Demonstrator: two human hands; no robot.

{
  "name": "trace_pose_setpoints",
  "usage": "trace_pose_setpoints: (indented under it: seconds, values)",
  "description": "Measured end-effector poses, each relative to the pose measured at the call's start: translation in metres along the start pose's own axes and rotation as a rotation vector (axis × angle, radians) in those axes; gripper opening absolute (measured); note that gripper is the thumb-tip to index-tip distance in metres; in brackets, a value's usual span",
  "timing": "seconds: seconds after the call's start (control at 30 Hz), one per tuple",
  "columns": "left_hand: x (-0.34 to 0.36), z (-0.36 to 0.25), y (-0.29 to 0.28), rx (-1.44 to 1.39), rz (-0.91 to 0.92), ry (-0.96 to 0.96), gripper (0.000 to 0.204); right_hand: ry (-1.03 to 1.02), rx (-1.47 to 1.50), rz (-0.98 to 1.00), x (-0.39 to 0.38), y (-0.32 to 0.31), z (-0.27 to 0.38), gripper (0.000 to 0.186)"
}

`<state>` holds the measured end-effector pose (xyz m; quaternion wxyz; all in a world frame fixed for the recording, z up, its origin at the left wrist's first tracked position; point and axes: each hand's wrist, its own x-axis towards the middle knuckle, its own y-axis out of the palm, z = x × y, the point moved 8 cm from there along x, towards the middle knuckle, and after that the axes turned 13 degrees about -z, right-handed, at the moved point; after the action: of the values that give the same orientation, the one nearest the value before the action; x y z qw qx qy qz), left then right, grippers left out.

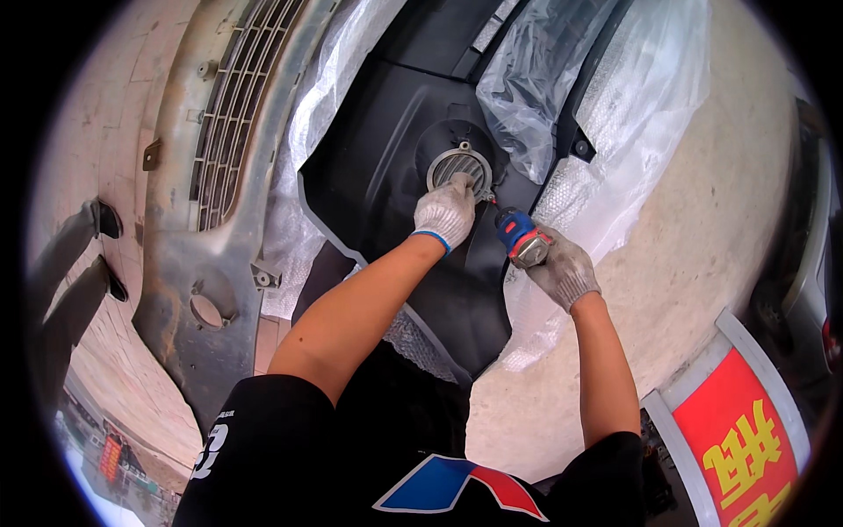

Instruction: The person removes a circular vent from an old car bumper using a power drill, then installs it into a new bumper. They repeat the process for the second vent, securing both with screws.

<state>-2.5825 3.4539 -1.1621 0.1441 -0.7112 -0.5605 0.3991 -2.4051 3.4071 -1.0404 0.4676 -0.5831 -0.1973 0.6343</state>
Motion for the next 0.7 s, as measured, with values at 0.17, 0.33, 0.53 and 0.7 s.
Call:
trace_pose_setpoints:
  seconds: [0.17,0.33,0.53,0.7]
  values:
    - [0.034,0.007,-0.039,0.011,-0.174,0.22,0.029,0.078,-0.068,-0.02,0.0,0.021,-0.008,0.059]
    - [0.054,0.026,-0.039,-0.004,-0.131,0.262,0.029,0.01,0.141,-0.084,0.01,0.055,-0.041,0.062]
    - [0.055,0.028,-0.029,0.054,-0.081,0.199,0.032,0.036,0.362,-0.062,0.013,0.067,-0.048,0.057]
    - [0.06,0.039,-0.028,0.106,-0.044,0.131,0.037,0.026,0.125,-0.07,0.008,0.051,-0.022,0.053]
